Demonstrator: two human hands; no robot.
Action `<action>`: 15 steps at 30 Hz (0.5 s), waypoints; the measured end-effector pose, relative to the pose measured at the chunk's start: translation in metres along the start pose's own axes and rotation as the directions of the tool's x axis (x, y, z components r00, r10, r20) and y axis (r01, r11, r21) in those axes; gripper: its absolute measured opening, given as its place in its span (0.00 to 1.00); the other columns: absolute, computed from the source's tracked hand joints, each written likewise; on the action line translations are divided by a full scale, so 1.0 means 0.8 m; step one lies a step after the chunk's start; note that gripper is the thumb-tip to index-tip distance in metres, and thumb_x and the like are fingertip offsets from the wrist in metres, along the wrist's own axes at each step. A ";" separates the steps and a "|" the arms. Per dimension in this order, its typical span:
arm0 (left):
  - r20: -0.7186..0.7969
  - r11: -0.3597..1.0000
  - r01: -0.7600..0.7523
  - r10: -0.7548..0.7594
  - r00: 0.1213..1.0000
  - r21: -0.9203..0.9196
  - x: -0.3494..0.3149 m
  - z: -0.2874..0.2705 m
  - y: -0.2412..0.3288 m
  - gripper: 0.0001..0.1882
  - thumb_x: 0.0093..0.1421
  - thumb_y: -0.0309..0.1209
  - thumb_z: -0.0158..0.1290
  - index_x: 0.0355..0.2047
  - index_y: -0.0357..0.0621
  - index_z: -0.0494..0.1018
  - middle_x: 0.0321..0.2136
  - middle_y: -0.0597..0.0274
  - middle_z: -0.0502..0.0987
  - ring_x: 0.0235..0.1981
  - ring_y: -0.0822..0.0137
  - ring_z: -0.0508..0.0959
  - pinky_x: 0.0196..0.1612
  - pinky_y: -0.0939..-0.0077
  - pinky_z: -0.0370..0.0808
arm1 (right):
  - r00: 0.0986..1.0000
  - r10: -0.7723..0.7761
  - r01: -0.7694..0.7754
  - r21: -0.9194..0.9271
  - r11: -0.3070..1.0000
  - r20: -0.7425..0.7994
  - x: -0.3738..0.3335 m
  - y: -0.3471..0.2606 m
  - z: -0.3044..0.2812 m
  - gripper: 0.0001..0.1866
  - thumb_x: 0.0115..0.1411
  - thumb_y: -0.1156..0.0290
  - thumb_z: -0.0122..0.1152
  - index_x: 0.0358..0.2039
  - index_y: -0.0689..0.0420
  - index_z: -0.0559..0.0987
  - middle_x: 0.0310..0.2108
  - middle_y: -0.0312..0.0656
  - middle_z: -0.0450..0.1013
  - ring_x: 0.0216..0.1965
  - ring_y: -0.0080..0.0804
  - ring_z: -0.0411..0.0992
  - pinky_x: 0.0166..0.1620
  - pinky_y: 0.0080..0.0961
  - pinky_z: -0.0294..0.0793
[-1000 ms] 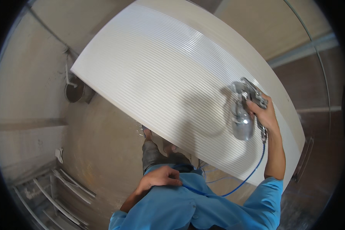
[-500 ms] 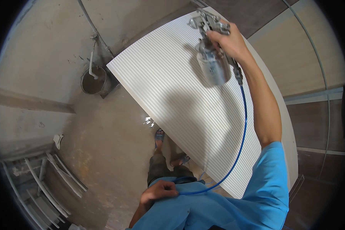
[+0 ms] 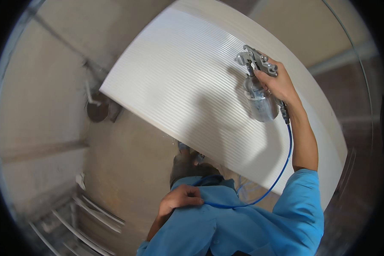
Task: The person uses a blue-handled tool to scrape or clean a large white ribbed panel, then switches to a spray gun to apply a coating across the surface. The person moves around the panel to cover different areas.
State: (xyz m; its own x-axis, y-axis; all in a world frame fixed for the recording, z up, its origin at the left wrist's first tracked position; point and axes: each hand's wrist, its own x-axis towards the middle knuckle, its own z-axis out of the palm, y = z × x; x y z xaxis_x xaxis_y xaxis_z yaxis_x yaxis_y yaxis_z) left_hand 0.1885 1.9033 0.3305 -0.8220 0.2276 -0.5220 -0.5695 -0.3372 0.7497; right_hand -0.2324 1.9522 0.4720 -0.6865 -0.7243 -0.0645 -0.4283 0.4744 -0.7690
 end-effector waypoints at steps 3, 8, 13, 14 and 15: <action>0.104 0.994 0.045 -0.055 0.993 0.097 0.016 -0.004 0.020 0.11 0.62 0.35 0.63 0.33 0.39 0.82 0.25 0.64 0.81 0.30 0.75 0.76 0.36 0.76 0.71 | 0.976 0.176 -0.184 -0.055 0.981 -0.125 -0.094 0.072 -0.062 0.33 0.58 0.69 0.62 0.66 0.57 0.72 0.32 0.39 0.77 0.30 0.25 0.72 0.41 0.25 0.74; 0.214 0.953 0.130 -0.192 0.958 0.273 0.054 -0.027 0.048 0.12 0.62 0.37 0.63 0.33 0.39 0.82 0.25 0.65 0.80 0.29 0.76 0.76 0.35 0.77 0.71 | 0.820 0.412 -0.416 0.081 0.906 -0.397 -0.248 0.161 -0.116 0.33 0.60 0.73 0.60 0.67 0.57 0.70 0.30 0.35 0.75 0.28 0.21 0.69 0.36 0.22 0.72; 0.301 0.871 0.136 -0.304 0.904 0.472 0.077 -0.069 0.090 0.14 0.63 0.40 0.63 0.34 0.40 0.82 0.24 0.67 0.79 0.28 0.76 0.74 0.34 0.76 0.71 | 0.562 0.489 -0.501 0.195 0.843 -0.667 -0.354 0.170 -0.126 0.25 0.63 0.75 0.58 0.61 0.65 0.74 0.22 0.31 0.70 0.20 0.18 0.63 0.25 0.21 0.64; 0.307 0.847 0.160 -0.351 0.885 0.508 0.078 -0.083 0.100 0.14 0.63 0.41 0.63 0.34 0.41 0.83 0.23 0.67 0.79 0.28 0.76 0.74 0.34 0.76 0.71 | 0.505 0.515 -0.530 0.221 0.818 -0.693 -0.361 0.165 -0.122 0.26 0.63 0.76 0.58 0.62 0.65 0.73 0.24 0.32 0.71 0.20 0.18 0.63 0.24 0.21 0.64; 0.285 0.787 0.215 -0.442 0.850 0.578 0.075 -0.099 0.112 0.15 0.63 0.41 0.63 0.34 0.41 0.83 0.23 0.67 0.78 0.28 0.76 0.73 0.34 0.76 0.71 | 0.483 0.540 -0.578 0.211 0.788 -0.690 -0.364 0.158 -0.117 0.19 0.63 0.75 0.60 0.54 0.67 0.76 0.22 0.33 0.71 0.20 0.19 0.64 0.25 0.22 0.64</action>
State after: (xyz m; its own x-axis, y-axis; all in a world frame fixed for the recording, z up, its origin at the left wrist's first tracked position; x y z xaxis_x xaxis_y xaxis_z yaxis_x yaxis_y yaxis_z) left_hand 0.0887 1.8143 0.3345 -0.4486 0.6034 -0.6593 -0.6284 0.3116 0.7128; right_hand -0.1412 2.2700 0.4532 -0.9678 0.2514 -0.0074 0.1838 0.6869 -0.7031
